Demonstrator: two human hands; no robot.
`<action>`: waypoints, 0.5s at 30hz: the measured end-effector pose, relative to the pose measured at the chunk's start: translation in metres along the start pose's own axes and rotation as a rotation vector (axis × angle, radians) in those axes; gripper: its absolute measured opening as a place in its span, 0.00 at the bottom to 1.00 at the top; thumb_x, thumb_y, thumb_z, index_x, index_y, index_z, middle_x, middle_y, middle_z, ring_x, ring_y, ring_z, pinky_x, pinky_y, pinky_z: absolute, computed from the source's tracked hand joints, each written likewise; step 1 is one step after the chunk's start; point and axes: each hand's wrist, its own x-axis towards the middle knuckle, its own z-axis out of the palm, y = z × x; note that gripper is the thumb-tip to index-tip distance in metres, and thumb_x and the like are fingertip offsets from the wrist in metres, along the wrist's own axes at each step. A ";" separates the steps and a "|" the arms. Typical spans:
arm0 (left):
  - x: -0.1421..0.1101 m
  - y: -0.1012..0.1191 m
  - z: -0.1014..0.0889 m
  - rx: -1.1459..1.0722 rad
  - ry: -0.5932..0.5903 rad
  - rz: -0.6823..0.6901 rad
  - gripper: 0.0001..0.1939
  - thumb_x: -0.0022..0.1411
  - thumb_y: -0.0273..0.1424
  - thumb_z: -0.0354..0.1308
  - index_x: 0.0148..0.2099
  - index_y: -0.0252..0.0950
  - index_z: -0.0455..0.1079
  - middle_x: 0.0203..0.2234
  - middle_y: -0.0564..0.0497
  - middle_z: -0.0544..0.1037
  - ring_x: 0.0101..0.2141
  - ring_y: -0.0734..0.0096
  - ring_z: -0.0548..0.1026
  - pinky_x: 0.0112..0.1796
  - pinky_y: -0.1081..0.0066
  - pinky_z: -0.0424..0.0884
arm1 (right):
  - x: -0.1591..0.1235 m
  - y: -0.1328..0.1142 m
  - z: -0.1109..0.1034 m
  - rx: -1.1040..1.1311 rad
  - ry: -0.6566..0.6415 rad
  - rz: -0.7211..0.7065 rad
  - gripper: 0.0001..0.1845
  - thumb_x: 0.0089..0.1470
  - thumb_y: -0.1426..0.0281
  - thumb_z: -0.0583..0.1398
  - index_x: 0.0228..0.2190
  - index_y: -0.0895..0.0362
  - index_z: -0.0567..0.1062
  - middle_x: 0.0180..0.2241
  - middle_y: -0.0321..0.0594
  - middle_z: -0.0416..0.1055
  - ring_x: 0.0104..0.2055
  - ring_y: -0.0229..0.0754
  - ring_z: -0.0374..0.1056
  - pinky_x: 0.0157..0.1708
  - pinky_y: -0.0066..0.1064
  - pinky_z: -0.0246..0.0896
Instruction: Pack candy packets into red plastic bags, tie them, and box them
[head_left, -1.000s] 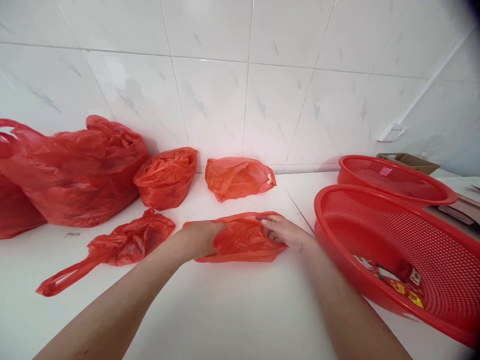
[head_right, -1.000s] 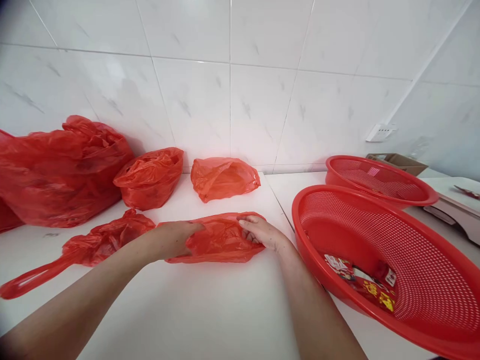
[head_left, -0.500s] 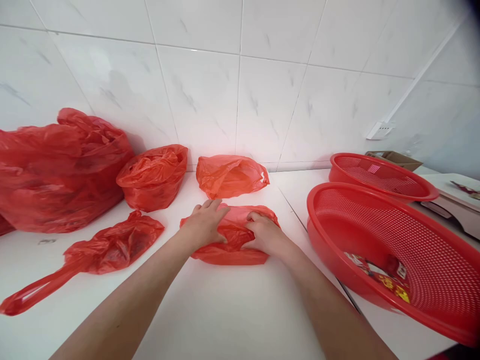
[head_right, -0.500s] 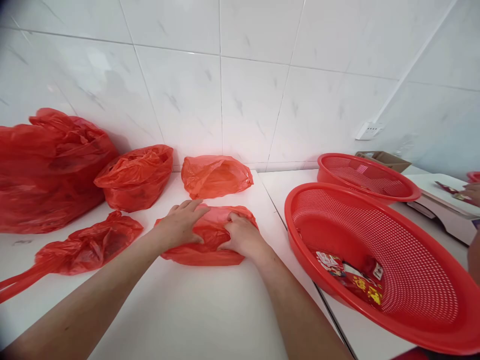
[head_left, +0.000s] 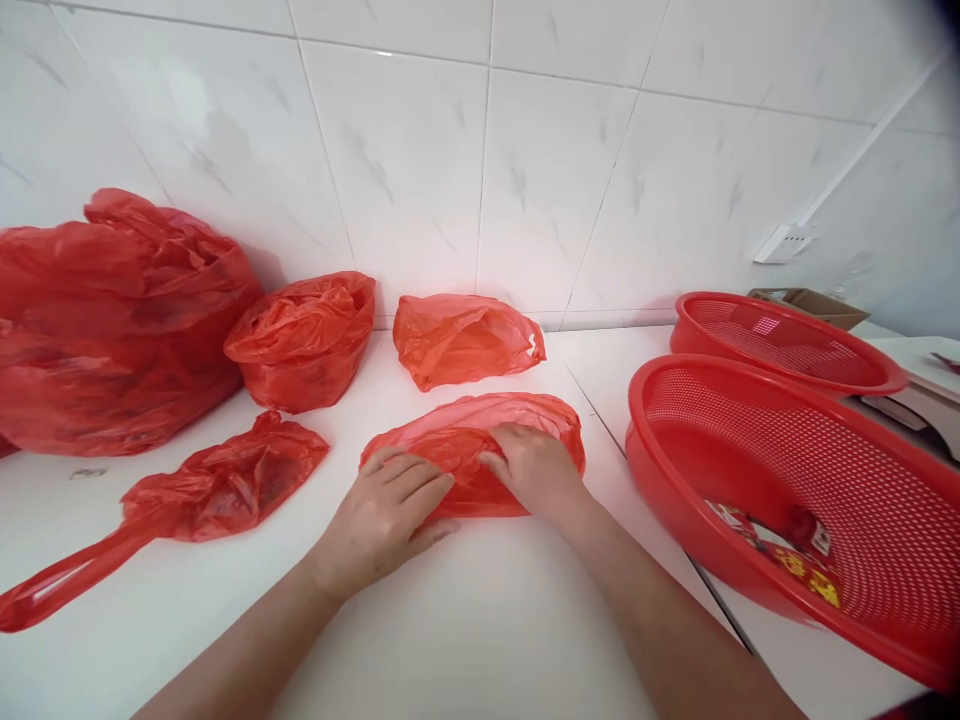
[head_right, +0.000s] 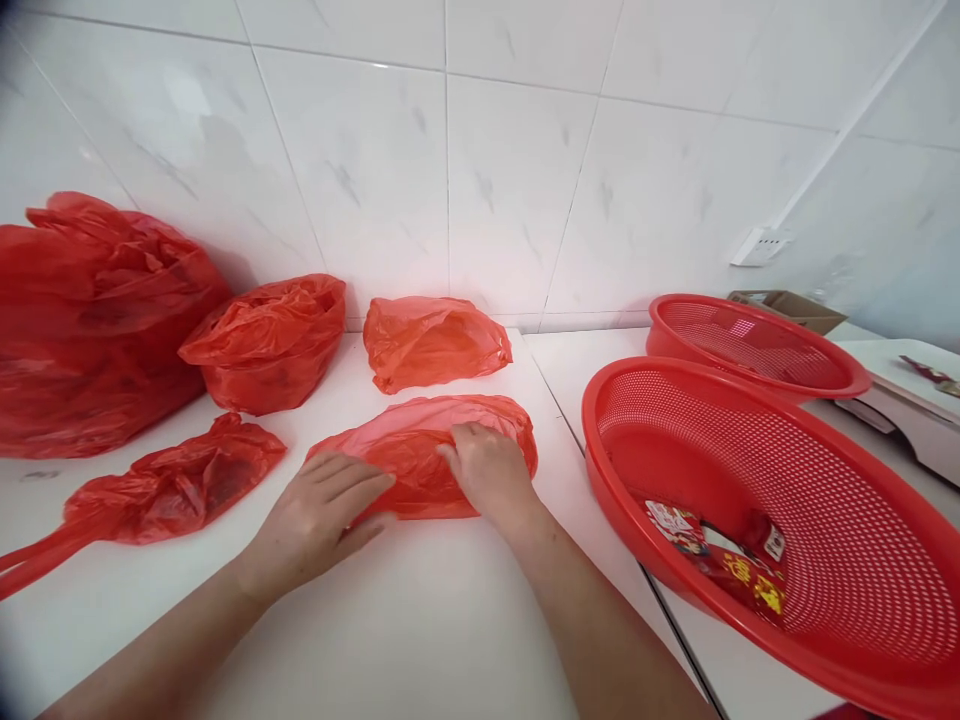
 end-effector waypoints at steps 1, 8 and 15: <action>-0.003 0.000 0.001 -0.009 -0.021 0.022 0.13 0.62 0.38 0.54 0.46 0.37 0.69 0.38 0.48 0.78 0.40 0.63 0.73 0.48 0.58 0.63 | -0.001 -0.001 0.004 -0.013 -0.021 -0.042 0.19 0.60 0.57 0.49 0.42 0.55 0.73 0.42 0.47 0.72 0.46 0.51 0.66 0.47 0.43 0.57; -0.010 -0.014 0.000 0.025 -0.048 0.008 0.09 0.63 0.29 0.52 0.45 0.39 0.70 0.34 0.52 0.78 0.36 0.68 0.75 0.57 0.49 0.50 | -0.007 -0.017 0.004 -0.042 0.071 -0.157 0.21 0.60 0.58 0.51 0.48 0.56 0.72 0.52 0.48 0.67 0.55 0.51 0.62 0.53 0.44 0.56; -0.016 -0.015 0.005 0.076 0.045 0.016 0.10 0.63 0.23 0.50 0.42 0.40 0.70 0.30 0.54 0.77 0.32 0.71 0.74 0.58 0.45 0.46 | -0.084 -0.031 -0.103 -0.105 0.531 -0.090 0.14 0.57 0.64 0.56 0.45 0.47 0.73 0.52 0.38 0.67 0.54 0.46 0.63 0.54 0.40 0.58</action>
